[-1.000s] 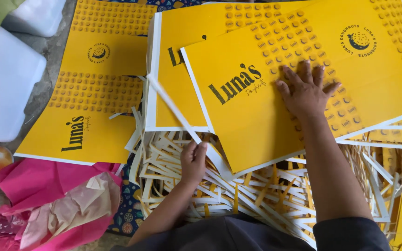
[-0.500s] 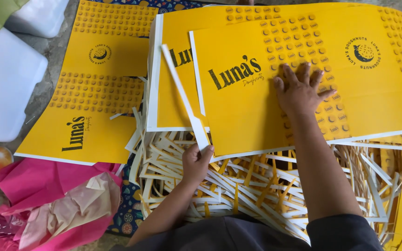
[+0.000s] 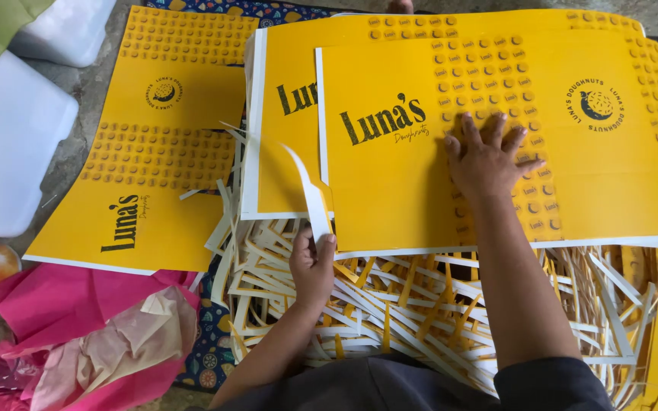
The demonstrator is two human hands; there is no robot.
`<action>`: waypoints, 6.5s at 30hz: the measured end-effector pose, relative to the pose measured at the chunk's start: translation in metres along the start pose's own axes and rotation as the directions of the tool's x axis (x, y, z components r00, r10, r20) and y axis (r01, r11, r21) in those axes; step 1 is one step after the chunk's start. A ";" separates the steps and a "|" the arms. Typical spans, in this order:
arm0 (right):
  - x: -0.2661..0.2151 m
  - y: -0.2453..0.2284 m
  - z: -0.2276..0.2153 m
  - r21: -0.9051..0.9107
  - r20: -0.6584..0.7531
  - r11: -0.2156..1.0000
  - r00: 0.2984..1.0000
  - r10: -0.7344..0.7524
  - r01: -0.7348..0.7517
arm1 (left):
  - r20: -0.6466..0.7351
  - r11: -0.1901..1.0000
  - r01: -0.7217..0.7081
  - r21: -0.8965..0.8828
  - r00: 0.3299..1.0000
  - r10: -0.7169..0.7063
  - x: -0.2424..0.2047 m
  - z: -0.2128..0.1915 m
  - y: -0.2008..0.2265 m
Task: Tearing off excess paper strips from the edges of printed paper bags to finish them.
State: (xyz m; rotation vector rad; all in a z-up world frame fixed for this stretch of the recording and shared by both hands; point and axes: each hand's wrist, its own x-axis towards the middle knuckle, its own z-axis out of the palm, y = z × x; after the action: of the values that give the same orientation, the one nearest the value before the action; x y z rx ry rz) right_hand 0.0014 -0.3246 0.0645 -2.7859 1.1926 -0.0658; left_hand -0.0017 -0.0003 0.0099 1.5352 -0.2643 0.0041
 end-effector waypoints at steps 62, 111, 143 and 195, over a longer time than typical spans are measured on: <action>-0.201 0.044 0.034 0.822 0.533 -0.142 0.832 -0.151 -0.552 | 0.497 0.683 -0.619 0.388 0.764 0.411 0.056 0.113 0.070; -0.282 0.112 0.041 0.844 0.535 -0.095 0.841 0.079 -0.528 | 0.728 0.369 -0.648 0.666 0.672 -0.134 0.099 0.091 0.047; -0.303 0.119 0.017 0.878 0.465 -0.045 0.825 0.320 -0.477 | 0.779 0.314 -0.713 0.627 0.571 -0.258 0.060 0.173 0.083; -0.325 0.241 -0.024 0.413 0.665 0.859 0.745 -0.056 -0.304 | 0.822 0.399 -0.721 0.567 0.530 -0.210 0.068 0.128 0.065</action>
State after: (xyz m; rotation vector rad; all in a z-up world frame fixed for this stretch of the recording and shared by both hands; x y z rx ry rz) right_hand -0.3979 -0.2563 0.0608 -1.9776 0.9785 0.5134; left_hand 0.0316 -0.1348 0.0872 2.4851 -1.5721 -0.3550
